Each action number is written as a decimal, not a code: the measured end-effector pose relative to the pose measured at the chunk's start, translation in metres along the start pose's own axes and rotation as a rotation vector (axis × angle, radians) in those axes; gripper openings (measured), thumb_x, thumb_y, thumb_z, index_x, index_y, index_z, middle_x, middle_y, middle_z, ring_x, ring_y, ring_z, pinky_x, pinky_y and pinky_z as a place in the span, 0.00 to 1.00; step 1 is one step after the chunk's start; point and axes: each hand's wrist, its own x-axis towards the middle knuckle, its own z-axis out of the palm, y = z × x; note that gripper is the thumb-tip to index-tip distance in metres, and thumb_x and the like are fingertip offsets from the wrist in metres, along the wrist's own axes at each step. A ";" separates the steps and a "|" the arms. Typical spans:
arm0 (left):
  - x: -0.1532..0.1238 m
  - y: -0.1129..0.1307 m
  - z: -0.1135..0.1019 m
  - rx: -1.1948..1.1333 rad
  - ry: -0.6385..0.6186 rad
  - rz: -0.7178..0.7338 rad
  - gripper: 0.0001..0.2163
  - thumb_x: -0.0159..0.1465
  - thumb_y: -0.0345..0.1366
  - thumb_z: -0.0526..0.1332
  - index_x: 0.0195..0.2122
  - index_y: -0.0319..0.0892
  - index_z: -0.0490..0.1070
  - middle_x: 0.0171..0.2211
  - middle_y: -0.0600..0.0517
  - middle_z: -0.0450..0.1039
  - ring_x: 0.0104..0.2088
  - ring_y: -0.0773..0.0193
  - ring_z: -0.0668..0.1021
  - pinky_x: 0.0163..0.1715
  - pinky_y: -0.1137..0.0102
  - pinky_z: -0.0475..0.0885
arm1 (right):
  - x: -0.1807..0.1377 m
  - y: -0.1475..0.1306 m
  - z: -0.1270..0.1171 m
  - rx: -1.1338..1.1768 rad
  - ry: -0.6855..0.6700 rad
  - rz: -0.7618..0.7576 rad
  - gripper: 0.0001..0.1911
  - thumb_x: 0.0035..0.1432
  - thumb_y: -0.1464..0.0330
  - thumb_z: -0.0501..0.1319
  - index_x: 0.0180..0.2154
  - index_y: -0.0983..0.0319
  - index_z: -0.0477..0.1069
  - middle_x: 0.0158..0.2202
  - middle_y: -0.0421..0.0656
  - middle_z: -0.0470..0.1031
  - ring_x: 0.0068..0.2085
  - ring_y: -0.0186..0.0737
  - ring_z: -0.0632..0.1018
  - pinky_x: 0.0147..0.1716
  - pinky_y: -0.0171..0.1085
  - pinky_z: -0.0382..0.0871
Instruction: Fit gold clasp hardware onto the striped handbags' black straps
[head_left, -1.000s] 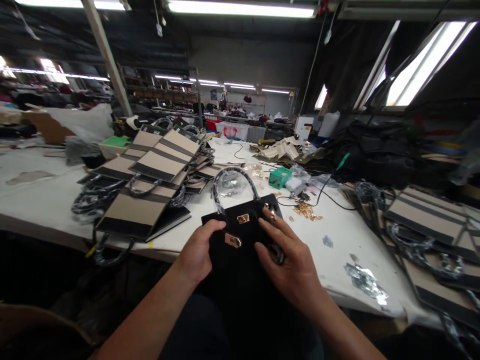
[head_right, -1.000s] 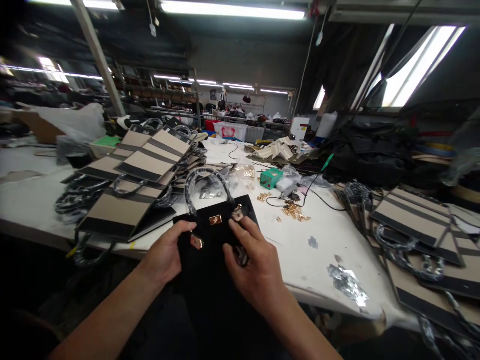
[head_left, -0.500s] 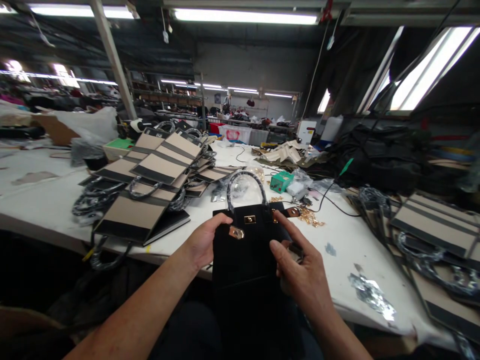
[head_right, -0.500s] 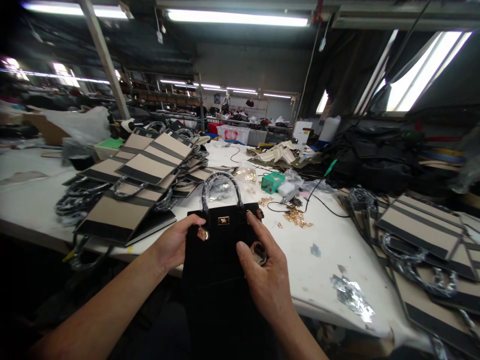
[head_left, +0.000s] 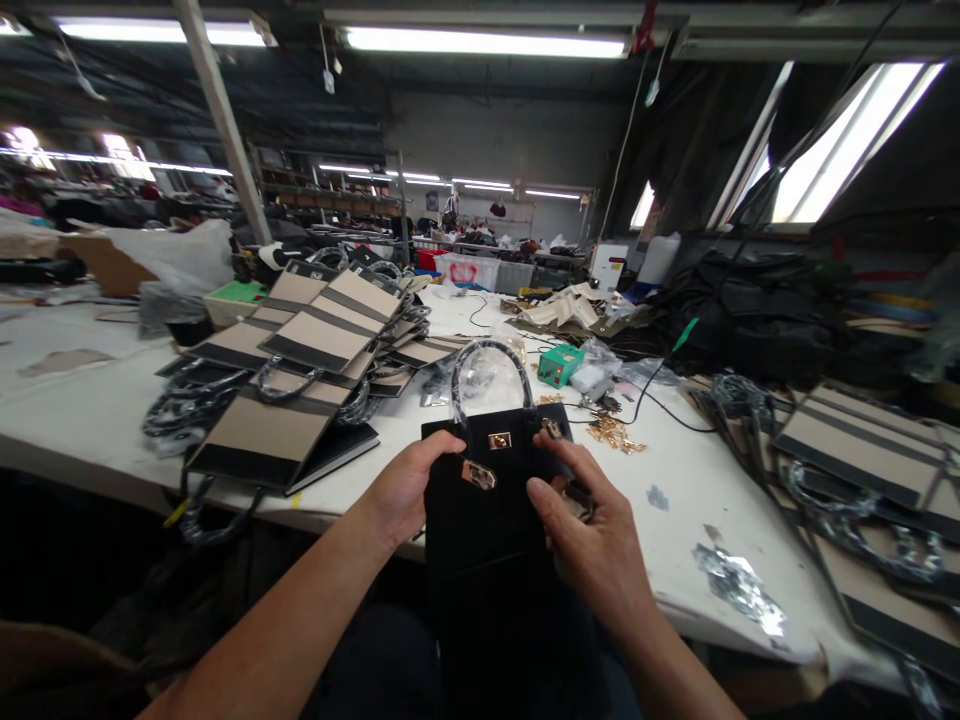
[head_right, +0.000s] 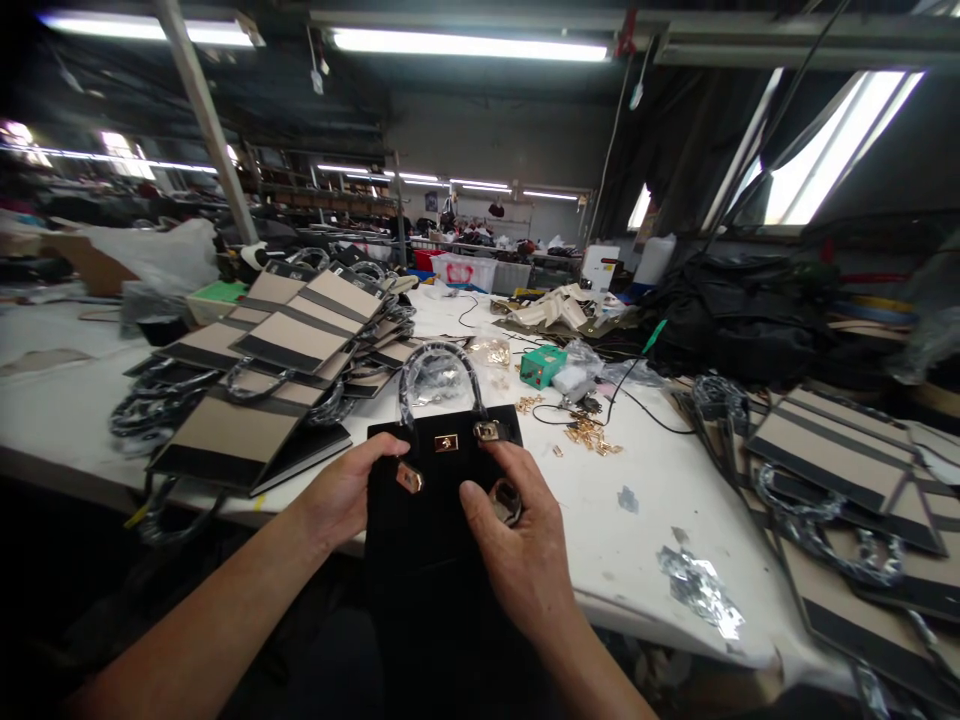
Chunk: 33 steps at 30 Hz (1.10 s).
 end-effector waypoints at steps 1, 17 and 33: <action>-0.002 0.000 0.001 0.015 0.013 0.019 0.11 0.60 0.32 0.59 0.35 0.30 0.80 0.28 0.40 0.81 0.26 0.58 0.82 0.31 0.68 0.78 | 0.002 -0.001 0.001 -0.012 0.006 -0.009 0.20 0.62 0.63 0.63 0.55 0.56 0.73 0.49 0.46 0.76 0.48 0.46 0.78 0.47 0.44 0.75; -0.020 -0.008 0.007 0.058 0.098 0.182 0.14 0.56 0.35 0.67 0.40 0.31 0.79 0.32 0.40 0.82 0.29 0.53 0.82 0.33 0.63 0.78 | 0.014 -0.006 0.019 -0.287 -0.017 -0.217 0.11 0.63 0.67 0.63 0.47 0.55 0.77 0.41 0.42 0.76 0.40 0.39 0.79 0.41 0.37 0.72; -0.025 -0.018 -0.002 0.325 0.234 0.344 0.08 0.55 0.38 0.68 0.30 0.38 0.76 0.23 0.52 0.75 0.23 0.61 0.77 0.26 0.70 0.72 | 0.031 -0.029 -0.016 -0.361 -0.397 -0.018 0.07 0.60 0.67 0.56 0.42 0.57 0.65 0.31 0.36 0.69 0.31 0.38 0.70 0.32 0.37 0.63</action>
